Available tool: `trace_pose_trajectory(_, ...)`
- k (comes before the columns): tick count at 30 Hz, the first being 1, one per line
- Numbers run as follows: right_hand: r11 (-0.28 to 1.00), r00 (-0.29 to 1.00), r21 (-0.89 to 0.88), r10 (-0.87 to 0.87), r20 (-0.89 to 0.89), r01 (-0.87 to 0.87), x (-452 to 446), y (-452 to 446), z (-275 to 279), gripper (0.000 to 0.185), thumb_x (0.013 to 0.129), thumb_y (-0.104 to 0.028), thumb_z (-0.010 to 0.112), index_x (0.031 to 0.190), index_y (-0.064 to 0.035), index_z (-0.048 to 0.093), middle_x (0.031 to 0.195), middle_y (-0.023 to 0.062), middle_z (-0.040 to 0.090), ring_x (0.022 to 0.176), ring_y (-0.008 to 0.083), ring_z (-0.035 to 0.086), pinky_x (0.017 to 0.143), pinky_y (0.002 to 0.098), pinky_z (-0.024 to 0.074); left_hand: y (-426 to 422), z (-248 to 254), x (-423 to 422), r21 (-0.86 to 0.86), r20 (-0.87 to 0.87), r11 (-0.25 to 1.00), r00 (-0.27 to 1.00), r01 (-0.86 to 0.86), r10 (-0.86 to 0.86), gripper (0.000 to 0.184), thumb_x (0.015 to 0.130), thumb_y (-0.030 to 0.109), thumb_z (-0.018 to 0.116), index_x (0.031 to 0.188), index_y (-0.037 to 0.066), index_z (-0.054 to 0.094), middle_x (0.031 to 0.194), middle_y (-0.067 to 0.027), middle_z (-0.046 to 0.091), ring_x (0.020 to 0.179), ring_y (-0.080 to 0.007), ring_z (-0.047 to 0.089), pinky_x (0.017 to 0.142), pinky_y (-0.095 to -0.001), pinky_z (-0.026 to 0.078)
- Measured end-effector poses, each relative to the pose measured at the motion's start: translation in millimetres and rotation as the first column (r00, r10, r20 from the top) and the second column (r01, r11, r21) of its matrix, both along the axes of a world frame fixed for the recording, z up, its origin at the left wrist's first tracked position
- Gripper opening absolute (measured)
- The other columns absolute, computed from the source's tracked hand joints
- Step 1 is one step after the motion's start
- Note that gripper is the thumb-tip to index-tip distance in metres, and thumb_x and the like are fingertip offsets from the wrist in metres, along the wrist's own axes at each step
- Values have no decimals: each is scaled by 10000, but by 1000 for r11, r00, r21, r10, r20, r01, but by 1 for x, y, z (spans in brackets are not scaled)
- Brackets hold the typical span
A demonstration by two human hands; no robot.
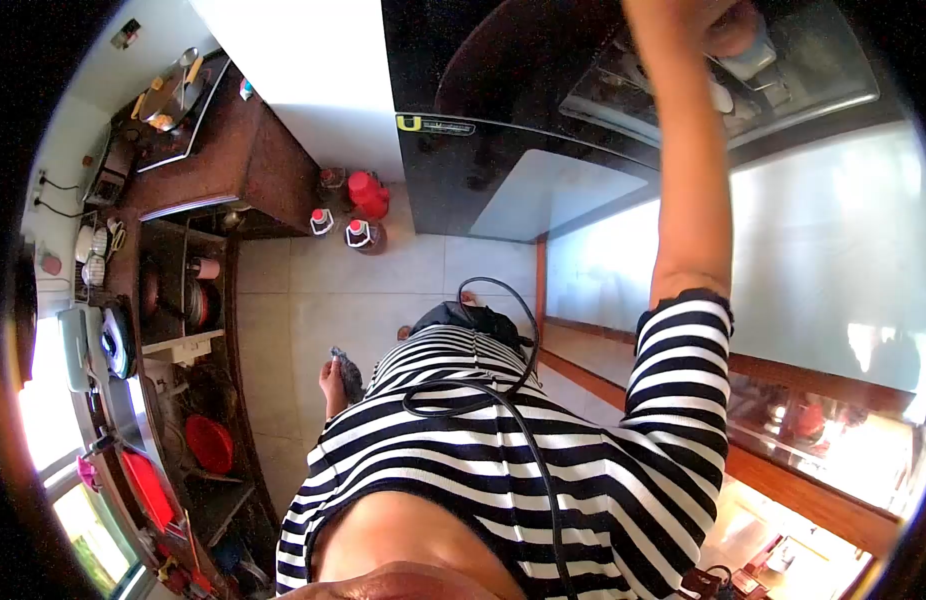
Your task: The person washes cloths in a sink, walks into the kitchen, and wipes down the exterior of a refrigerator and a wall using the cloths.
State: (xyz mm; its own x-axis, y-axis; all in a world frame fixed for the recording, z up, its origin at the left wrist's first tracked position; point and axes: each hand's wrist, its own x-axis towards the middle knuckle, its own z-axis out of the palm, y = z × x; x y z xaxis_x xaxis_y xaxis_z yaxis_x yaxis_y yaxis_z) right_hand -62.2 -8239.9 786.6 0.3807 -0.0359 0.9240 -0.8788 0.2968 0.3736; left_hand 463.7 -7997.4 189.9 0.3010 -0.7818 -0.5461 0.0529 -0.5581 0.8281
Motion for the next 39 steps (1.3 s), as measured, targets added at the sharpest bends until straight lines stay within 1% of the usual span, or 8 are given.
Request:
trace_pose_trajectory(6,805,977,558,133,164,-203,-4,16,-208,301,750,-409,654,992,-254,564,1009,4,491,949,216,431,695,372,370,-23,26,-24,-18,30,992,992,124,-124,202,855,220,621,814,23,605,651,35,496,588,-54,406,525,-226,350)
trace_pose_trajectory(9,753,985,659,116,-125,-5,-45,48,-234,134,738,-321,642,816,-265,549,1121,-105,467,978,215,405,721,378,356,-34,31,-18,-62,-47,994,995,89,-92,196,859,202,612,818,11,605,687,15,523,625,-63,439,565,-222,374)
trace_pose_trajectory(21,998,996,-59,5,85,0,-101,48,89,298,700,-104,652,986,-45,594,1068,125,530,1006,322,488,879,412,361,-39,48,2,-46,272,977,944,209,-189,257,830,245,638,771,0,590,629,1,519,577,-85,450,530,-247,398)
trace_pose_trajectory(29,927,991,371,7,-137,44,-98,61,-112,336,703,-183,701,1026,-237,624,1136,28,515,988,251,448,819,401,370,-67,36,-49,-71,-22,974,976,216,-218,225,847,225,630,839,1,613,680,-4,559,581,-70,468,525,-229,398)
trace_pose_trajectory(31,784,984,598,102,143,-168,-111,75,-191,284,734,-305,668,1006,-271,594,1119,-29,480,994,223,397,769,348,361,-67,46,-56,-79,1,965,968,250,-251,233,845,230,631,858,-2,616,687,-7,564,589,-74,468,533,-231,398)
trace_pose_trajectory(32,707,971,697,61,-230,121,-113,88,-195,151,765,-293,631,909,-282,588,1152,-84,471,991,213,396,760,338,357,-70,41,-54,-89,39,958,962,274,-271,237,844,233,632,865,-2,616,687,-8,564,590,-76,467,534,-232,397)
trace_pose_trajectory(35,691,953,711,106,-283,134,-139,104,-195,166,754,-288,647,907,-270,585,1130,-54,472,1001,204,406,759,356,367,-68,26,-37,-76,179,937,929,342,-324,238,839,246,638,857,10,616,668,-1,548,602,-82,458,546,-236,393)
trace_pose_trajectory(39,879,970,454,36,239,-145,-188,109,-98,366,704,-244,696,1031,-134,574,1053,110,514,978,265,474,855,407,350,-54,21,-18,-58,160,965,957,256,-244,243,832,258,645,807,18,610,639,7,512,571,-75,426,514,-241,376)
